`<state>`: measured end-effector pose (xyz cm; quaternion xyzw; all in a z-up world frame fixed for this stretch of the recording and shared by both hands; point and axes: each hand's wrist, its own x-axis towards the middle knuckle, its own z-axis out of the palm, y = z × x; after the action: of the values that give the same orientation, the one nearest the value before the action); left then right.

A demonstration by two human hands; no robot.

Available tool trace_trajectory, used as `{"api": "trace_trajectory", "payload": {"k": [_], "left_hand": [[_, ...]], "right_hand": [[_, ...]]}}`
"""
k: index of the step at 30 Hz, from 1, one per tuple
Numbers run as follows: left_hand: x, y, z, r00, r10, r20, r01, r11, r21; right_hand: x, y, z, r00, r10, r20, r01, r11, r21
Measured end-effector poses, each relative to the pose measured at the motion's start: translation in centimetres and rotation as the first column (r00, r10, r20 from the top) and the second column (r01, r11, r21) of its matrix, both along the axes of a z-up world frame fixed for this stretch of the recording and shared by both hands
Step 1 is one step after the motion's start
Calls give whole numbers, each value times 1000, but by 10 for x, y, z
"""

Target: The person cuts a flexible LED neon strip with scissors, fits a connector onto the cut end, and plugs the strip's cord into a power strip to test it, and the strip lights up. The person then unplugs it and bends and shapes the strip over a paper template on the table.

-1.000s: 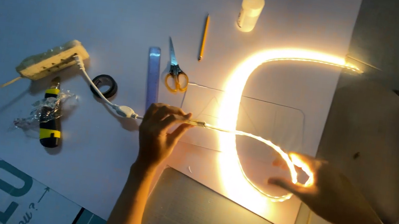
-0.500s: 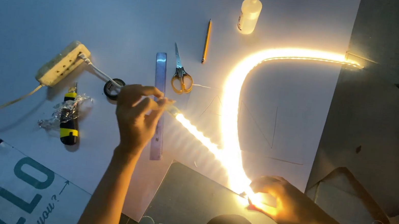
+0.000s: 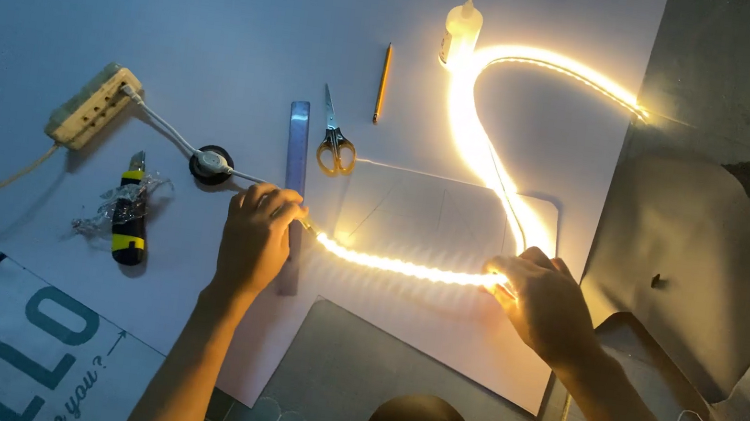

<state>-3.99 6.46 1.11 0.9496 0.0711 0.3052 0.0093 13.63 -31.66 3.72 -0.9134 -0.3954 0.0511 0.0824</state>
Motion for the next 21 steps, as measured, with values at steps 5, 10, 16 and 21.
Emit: {"api": "trace_trajectory", "payload": {"k": [5, 10, 16, 21], "left_hand": [[0, -43, 19, 999, -34, -20, 31, 990, -134], [21, -89, 23, 936, -350, 38, 342, 879, -333], [51, -101, 2, 867, -497, -21, 450, 801, -395], [40, -85, 38, 840, -508, 190, 466, 498, -731]], "right_hand": [[-6, -1, 4, 998, -28, -48, 33, 995, 95], [-9, 3, 4, 992, -99, -83, 115, 966, 230], [-10, 14, 10, 993, -87, 82, 59, 953, 298], [-7, 15, 22, 991, -10, 135, -20, 976, 217]]}}
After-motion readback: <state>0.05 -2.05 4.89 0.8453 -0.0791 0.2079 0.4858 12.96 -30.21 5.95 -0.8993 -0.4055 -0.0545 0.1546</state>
